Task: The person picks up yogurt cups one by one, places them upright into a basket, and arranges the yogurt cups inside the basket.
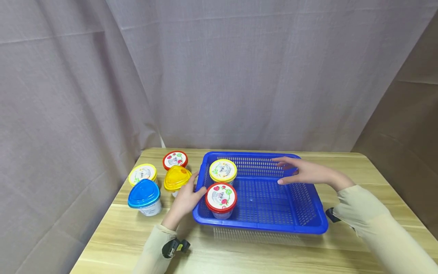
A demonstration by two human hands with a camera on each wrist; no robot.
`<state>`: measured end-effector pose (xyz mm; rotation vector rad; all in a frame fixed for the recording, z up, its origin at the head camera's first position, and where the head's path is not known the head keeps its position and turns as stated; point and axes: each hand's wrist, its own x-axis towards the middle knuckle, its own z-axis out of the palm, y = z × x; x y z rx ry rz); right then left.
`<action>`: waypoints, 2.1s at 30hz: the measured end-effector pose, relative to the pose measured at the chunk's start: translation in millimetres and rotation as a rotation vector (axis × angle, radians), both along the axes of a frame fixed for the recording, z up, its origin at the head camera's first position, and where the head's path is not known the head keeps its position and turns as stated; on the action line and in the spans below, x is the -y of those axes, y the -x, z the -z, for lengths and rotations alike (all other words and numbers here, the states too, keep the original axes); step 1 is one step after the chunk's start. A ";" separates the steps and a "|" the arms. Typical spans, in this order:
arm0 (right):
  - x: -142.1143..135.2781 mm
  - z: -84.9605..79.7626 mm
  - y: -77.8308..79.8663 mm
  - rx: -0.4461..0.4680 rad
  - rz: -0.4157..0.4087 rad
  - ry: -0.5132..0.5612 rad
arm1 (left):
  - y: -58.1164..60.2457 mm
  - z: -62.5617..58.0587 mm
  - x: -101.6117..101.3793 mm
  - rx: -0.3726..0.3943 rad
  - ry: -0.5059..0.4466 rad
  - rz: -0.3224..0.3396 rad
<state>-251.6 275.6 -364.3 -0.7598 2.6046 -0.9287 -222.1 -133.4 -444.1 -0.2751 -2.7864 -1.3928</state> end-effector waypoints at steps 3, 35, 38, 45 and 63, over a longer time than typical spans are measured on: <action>-11.3 3.0 -2.9 -0.005 0.036 -0.004 | 0.3 -0.2 -0.2 0.000 0.002 0.001; -27.9 61.1 -32.5 -0.221 0.527 0.196 | -0.6 1.4 0.5 -0.009 -0.013 0.006; -27.5 65.3 -33.9 -0.188 0.556 0.213 | -0.7 1.8 1.1 -0.007 -0.015 0.009; -30.5 71.2 -34.4 -0.160 0.605 0.259 | -0.2 1.1 0.8 0.003 -0.011 -0.001; -32.4 79.4 -32.3 -0.155 0.646 0.291 | 0.9 5.8 -3.1 -0.018 0.002 -0.013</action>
